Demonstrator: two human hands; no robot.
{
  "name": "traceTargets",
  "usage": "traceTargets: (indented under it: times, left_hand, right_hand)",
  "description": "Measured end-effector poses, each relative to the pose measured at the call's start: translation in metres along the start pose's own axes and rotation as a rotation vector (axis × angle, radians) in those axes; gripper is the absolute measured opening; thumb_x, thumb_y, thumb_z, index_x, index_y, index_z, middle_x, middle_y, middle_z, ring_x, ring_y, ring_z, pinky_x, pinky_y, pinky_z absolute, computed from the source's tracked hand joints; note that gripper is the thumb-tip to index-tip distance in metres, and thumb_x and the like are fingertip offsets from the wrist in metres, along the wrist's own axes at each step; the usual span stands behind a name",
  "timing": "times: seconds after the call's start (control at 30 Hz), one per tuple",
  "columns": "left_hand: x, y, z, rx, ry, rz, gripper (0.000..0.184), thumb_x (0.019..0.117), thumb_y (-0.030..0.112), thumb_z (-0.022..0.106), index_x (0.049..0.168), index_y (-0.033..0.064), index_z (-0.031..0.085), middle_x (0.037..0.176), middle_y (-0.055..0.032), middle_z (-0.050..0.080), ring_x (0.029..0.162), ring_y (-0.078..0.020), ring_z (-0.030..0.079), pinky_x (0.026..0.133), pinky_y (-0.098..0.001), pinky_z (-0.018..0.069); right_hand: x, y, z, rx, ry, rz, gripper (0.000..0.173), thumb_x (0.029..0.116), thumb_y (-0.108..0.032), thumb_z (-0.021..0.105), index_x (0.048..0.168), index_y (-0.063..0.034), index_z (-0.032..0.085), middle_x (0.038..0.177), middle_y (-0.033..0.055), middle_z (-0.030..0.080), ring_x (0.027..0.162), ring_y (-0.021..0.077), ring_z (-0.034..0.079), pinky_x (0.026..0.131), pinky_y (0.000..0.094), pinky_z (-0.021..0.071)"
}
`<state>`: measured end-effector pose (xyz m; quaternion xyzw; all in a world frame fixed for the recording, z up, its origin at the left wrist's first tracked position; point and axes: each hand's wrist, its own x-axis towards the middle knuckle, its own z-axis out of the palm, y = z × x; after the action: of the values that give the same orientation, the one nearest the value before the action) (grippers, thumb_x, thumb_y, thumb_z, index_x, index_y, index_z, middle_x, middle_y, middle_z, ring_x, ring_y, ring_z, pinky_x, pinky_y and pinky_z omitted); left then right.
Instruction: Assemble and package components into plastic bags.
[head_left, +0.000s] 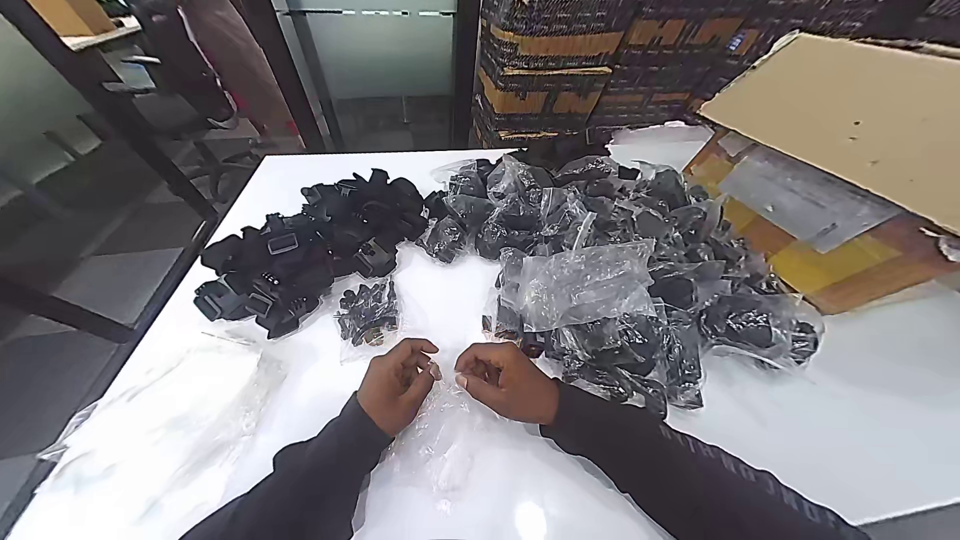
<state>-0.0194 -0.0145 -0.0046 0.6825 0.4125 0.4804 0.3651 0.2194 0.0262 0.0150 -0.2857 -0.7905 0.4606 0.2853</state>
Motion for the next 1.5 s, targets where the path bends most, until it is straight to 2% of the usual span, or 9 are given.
traceTargets:
  times: [0.1, 0.3, 0.53, 0.7, 0.9, 1.03, 1.17, 1.33, 1.5]
  left_hand:
    - [0.0, -0.001, 0.0, 0.022, -0.044, 0.016, 0.026, 0.0955, 0.012, 0.066, 0.118, -0.0013, 0.064, 0.082, 0.0002, 0.073, 0.058, -0.0009, 0.061, 0.054, -0.0194, 0.0542]
    - [-0.002, 0.0, 0.001, 0.009, -0.098, 0.036, 0.023, 0.0965, 0.016, 0.068, 0.112, -0.0014, 0.067, 0.076, -0.0001, 0.072, 0.061, -0.0023, 0.065, 0.059, -0.0211, 0.0571]
    - [-0.001, -0.001, 0.0, -0.098, -0.074, -0.011, 0.017, 0.0975, 0.019, 0.068, 0.098, 0.0021, 0.072, 0.073, 0.0025, 0.07, 0.06, 0.0008, 0.061, 0.057, -0.0189, 0.0542]
    - [0.0, 0.001, -0.001, -0.208, -0.071, -0.017, 0.013, 0.0992, 0.014, 0.065, 0.095, 0.0025, 0.071, 0.075, 0.004, 0.07, 0.063, 0.0001, 0.063, 0.061, -0.0194, 0.0555]
    - [0.0, 0.005, 0.0, -0.205, -0.018, -0.032, 0.01, 0.0982, 0.011, 0.064, 0.092, 0.0044, 0.069, 0.074, 0.0053, 0.069, 0.063, -0.0006, 0.064, 0.06, -0.0198, 0.0553]
    - [-0.001, 0.005, 0.002, -0.182, -0.02, -0.056, 0.009, 0.0964, 0.01, 0.067, 0.093, 0.0028, 0.071, 0.077, 0.0034, 0.072, 0.067, -0.0017, 0.067, 0.065, -0.0211, 0.0588]
    - [-0.002, -0.001, 0.001, -0.137, -0.074, 0.014, 0.015, 0.0975, 0.015, 0.068, 0.093, 0.0009, 0.072, 0.08, 0.0017, 0.072, 0.07, -0.0006, 0.067, 0.068, -0.0209, 0.0588]
    - [-0.001, -0.004, -0.001, -0.091, -0.14, 0.078, 0.018, 0.0991, 0.016, 0.066, 0.094, -0.0009, 0.071, 0.082, -0.0007, 0.072, 0.073, 0.0001, 0.066, 0.07, -0.0199, 0.0581]
    - [-0.002, -0.007, -0.001, -0.021, -0.172, 0.119, 0.022, 0.1009, 0.02, 0.064, 0.096, -0.0004, 0.071, 0.084, -0.0028, 0.072, 0.075, -0.0023, 0.067, 0.072, -0.0217, 0.0588]
  right_hand:
    - [0.0, -0.002, 0.001, -0.007, -0.018, 0.027, 0.023, 0.0982, -0.022, 0.066, 0.11, -0.0024, 0.07, 0.085, 0.002, 0.067, 0.066, 0.0015, 0.057, 0.059, 0.018, 0.0484]
    - [-0.001, -0.005, 0.001, 0.003, -0.099, 0.037, 0.019, 0.1001, -0.02, 0.064, 0.102, -0.0023, 0.071, 0.077, 0.0001, 0.066, 0.06, -0.0007, 0.052, 0.056, 0.0172, 0.0443]
    - [-0.001, -0.003, 0.004, 0.053, -0.027, -0.061, 0.018, 0.1007, -0.016, 0.062, 0.095, 0.0, 0.069, 0.071, -0.0007, 0.061, 0.059, -0.002, 0.051, 0.055, 0.0152, 0.0426]
    - [0.001, 0.001, -0.001, 0.003, -0.069, -0.079, 0.031, 0.1068, -0.022, 0.053, 0.086, -0.0016, 0.064, 0.065, -0.0002, 0.052, 0.057, 0.0029, 0.048, 0.053, 0.0203, 0.04]
    - [0.006, 0.013, -0.019, -0.27, -0.026, -0.114, 0.044, 0.1097, -0.036, 0.041, 0.095, -0.0042, 0.069, 0.076, 0.0053, 0.064, 0.07, 0.0129, 0.061, 0.066, 0.0343, 0.052]
    - [0.001, 0.002, -0.011, -0.346, -0.005, -0.21, 0.039, 0.1076, -0.033, 0.047, 0.106, -0.0037, 0.073, 0.095, 0.0094, 0.072, 0.093, 0.0181, 0.069, 0.089, 0.0391, 0.0555]
    - [-0.007, -0.004, 0.007, -0.298, -0.045, -0.253, 0.029, 0.1026, -0.03, 0.06, 0.099, -0.0032, 0.072, 0.087, 0.0086, 0.071, 0.084, 0.0173, 0.067, 0.081, 0.0366, 0.055]
    - [-0.003, 0.001, 0.006, -0.213, -0.051, -0.215, 0.02, 0.0994, -0.02, 0.062, 0.098, -0.0029, 0.073, 0.085, 0.0083, 0.071, 0.077, 0.0119, 0.067, 0.072, 0.0282, 0.056]
    - [-0.004, 0.002, 0.008, -0.198, -0.027, -0.215, 0.019, 0.098, -0.019, 0.063, 0.096, -0.0032, 0.073, 0.082, 0.0073, 0.07, 0.076, 0.011, 0.066, 0.07, 0.0274, 0.0547]
